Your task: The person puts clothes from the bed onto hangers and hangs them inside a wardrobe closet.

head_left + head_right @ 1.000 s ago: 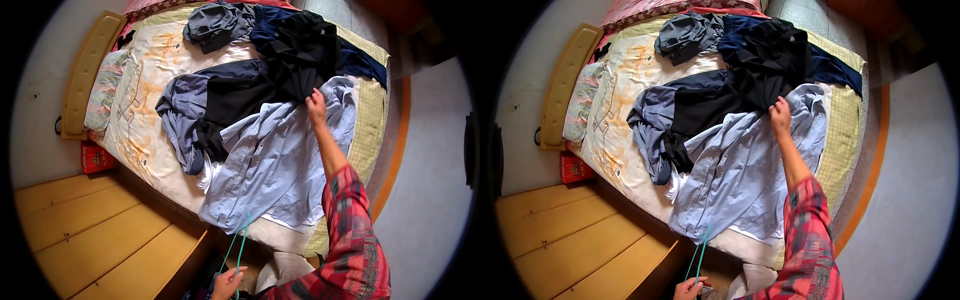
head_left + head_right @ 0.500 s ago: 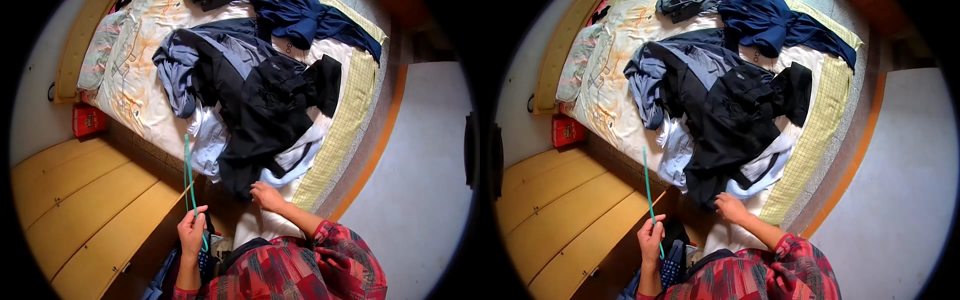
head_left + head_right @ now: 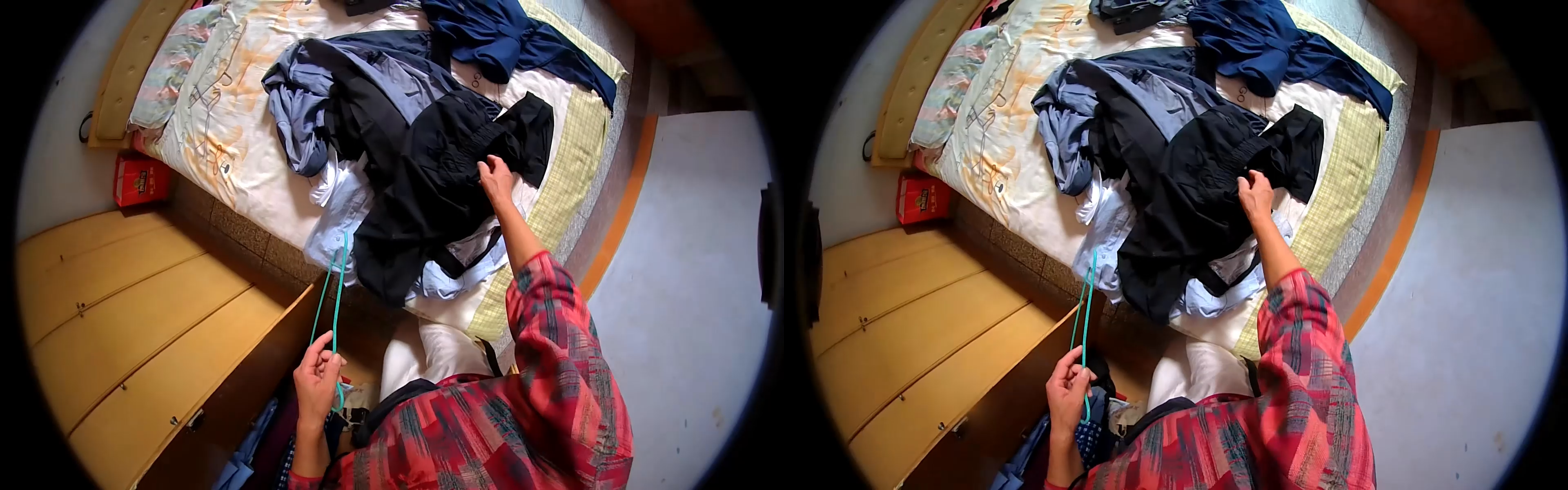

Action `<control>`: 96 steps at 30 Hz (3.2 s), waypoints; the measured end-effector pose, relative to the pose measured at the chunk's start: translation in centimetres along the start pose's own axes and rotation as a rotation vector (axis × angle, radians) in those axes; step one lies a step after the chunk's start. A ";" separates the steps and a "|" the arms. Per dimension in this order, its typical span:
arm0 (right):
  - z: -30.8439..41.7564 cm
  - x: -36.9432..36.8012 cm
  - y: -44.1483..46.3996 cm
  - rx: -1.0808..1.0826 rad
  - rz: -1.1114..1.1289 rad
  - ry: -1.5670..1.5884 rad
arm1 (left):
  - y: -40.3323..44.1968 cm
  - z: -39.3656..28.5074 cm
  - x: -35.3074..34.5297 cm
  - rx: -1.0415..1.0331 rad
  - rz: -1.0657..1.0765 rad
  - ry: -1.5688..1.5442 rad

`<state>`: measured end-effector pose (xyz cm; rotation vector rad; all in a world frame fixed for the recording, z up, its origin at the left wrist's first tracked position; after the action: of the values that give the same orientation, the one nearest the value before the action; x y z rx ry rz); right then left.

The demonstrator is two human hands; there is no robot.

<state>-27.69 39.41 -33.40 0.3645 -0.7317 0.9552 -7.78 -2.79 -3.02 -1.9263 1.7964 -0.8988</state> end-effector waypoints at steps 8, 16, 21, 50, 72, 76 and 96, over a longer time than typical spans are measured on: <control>6.6 -1.2 -5.8 -0.376 0.456 0.179 | -2.0 1.0 0.4 -0.035 0.019 -0.043; 18.1 5.4 -8.9 0.366 0.122 -0.046 | -6.2 -0.5 3.1 -0.152 -0.026 -0.125; 25.8 10.2 -16.5 0.380 0.655 0.464 | -8.7 -2.2 4.6 -0.300 0.032 -0.291; 9.7 23.9 -38.1 -0.059 0.406 0.225 | -7.8 -4.5 -7.7 -0.847 0.349 0.139; -0.1 32.1 -34.3 -0.453 -0.003 0.928 | 11.1 10.1 -23.7 0.113 0.868 -0.177; 2.4 33.1 -31.5 -0.238 -0.037 0.907 | 2.4 -3.8 -17.4 0.047 1.062 -0.856; 41.1 27.0 -31.3 0.624 0.943 0.733 | -20.5 -16.9 4.8 -0.698 0.379 -1.056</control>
<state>-8.04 14.92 15.71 0.1592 0.1484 2.0734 -3.54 -2.12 23.62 -1.7085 1.7007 0.8556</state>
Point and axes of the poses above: each hand's wrist, its own y-axis towards the middle knuckle, its own x-axis out of the back of the hand, z = x × y, the point moved 7 cm from there along y, towards the middle knuckle, and after that the axes turned 6 degrees about -y, right-handed, at the moved point
